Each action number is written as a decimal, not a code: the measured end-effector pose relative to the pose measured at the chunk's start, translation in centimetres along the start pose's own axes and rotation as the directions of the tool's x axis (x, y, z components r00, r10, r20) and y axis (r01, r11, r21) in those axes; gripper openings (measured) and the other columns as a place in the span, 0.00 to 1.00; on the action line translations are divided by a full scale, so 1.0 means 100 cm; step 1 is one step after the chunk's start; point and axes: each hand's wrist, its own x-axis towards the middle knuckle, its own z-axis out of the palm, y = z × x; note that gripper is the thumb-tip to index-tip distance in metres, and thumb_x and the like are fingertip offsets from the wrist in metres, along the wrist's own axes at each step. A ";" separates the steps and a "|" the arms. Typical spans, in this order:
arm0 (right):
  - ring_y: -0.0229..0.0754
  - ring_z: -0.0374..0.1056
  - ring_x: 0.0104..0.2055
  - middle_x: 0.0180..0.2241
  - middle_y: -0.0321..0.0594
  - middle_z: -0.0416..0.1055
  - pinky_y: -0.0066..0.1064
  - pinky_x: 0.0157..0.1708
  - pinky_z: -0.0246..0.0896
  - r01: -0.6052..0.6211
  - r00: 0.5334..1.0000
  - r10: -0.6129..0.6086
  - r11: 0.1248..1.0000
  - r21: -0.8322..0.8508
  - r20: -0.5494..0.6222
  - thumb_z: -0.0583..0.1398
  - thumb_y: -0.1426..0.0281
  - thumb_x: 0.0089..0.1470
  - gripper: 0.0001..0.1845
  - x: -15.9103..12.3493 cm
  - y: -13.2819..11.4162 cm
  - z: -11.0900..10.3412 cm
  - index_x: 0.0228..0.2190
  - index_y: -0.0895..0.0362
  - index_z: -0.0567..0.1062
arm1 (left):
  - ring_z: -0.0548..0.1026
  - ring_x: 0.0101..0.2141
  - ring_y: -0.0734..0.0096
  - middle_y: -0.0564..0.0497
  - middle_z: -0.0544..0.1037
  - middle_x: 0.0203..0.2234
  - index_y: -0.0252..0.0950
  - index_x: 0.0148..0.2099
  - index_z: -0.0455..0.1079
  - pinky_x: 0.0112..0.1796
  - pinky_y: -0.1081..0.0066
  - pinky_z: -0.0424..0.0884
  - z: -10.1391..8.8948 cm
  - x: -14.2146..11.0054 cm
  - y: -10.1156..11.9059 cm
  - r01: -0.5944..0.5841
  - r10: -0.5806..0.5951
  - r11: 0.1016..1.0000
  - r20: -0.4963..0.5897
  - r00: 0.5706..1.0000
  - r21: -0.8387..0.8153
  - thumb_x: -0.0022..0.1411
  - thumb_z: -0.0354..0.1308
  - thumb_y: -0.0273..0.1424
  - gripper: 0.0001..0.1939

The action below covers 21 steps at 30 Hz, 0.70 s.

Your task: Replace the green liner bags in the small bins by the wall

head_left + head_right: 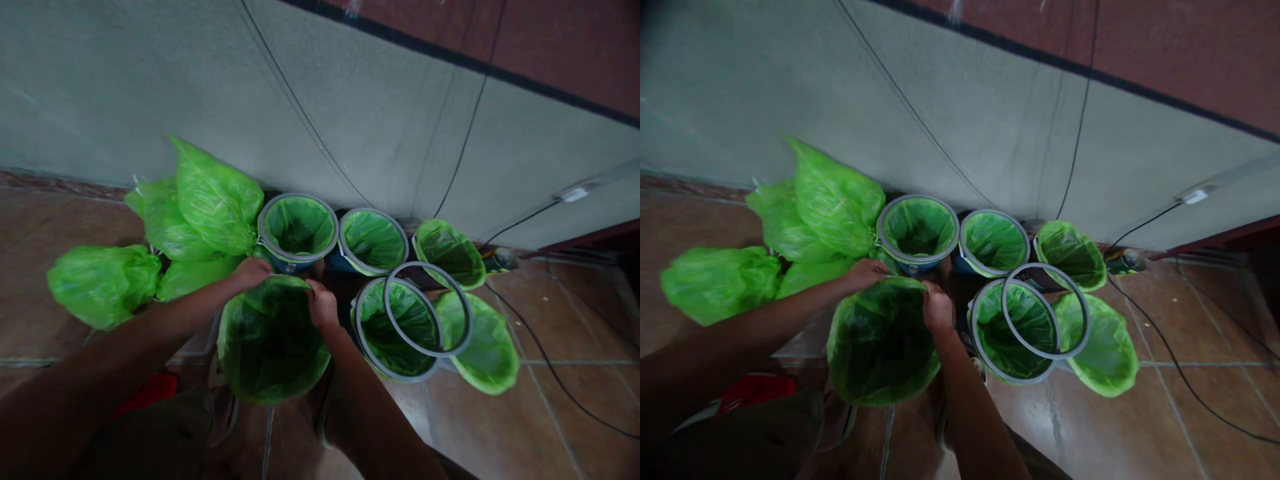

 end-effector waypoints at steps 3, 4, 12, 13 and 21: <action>0.44 0.70 0.50 0.48 0.44 0.75 0.33 0.52 0.61 0.017 1.000 -0.017 1.000 0.005 -0.020 0.53 0.72 0.60 0.17 -0.002 -0.003 -0.004 0.48 0.55 0.75 | 0.78 0.32 0.67 0.48 0.82 0.31 0.31 0.41 0.78 0.35 0.73 0.71 -0.004 -0.001 -0.007 0.025 -0.025 1.000 0.023 0.999 -0.015 0.54 0.52 0.24 0.16; 0.44 0.70 0.50 0.48 0.45 0.74 0.33 0.53 0.61 0.031 0.999 -0.030 0.999 0.022 -0.043 0.54 0.71 0.60 0.17 -0.002 -0.005 -0.007 0.49 0.56 0.75 | 0.78 0.34 0.68 0.48 0.82 0.33 0.32 0.44 0.78 0.36 0.74 0.72 -0.006 -0.002 -0.007 0.017 -0.016 1.000 0.012 1.000 -0.024 0.55 0.51 0.24 0.17; 0.44 0.70 0.49 0.47 0.43 0.76 0.33 0.53 0.60 0.175 0.983 -0.172 0.983 -0.051 0.063 0.53 0.68 0.63 0.16 0.033 -0.033 -0.017 0.48 0.54 0.76 | 0.77 0.43 0.67 0.50 0.81 0.44 0.39 0.52 0.74 0.45 0.72 0.69 0.000 -0.006 0.009 -0.321 0.319 0.946 0.038 0.947 0.046 0.66 0.47 0.37 0.20; 0.43 0.71 0.48 0.46 0.42 0.76 0.33 0.51 0.61 0.199 0.972 -0.186 0.976 -0.083 0.146 0.53 0.68 0.63 0.16 0.037 -0.035 -0.015 0.47 0.53 0.77 | 0.77 0.43 0.66 0.49 0.80 0.44 0.39 0.52 0.74 0.46 0.71 0.69 0.005 -0.007 0.010 -0.336 0.331 0.935 0.060 0.942 0.111 0.66 0.47 0.37 0.19; 0.41 0.72 0.42 0.40 0.40 0.78 0.27 0.42 0.61 0.257 0.917 -0.182 0.950 -0.178 0.356 0.54 0.68 0.62 0.13 0.036 -0.012 -0.016 0.47 0.54 0.73 | 0.77 0.46 0.56 0.42 0.79 0.45 0.37 0.57 0.68 0.47 0.63 0.70 0.015 -0.023 0.001 -0.276 0.254 0.899 0.108 0.961 0.341 0.61 0.54 0.33 0.21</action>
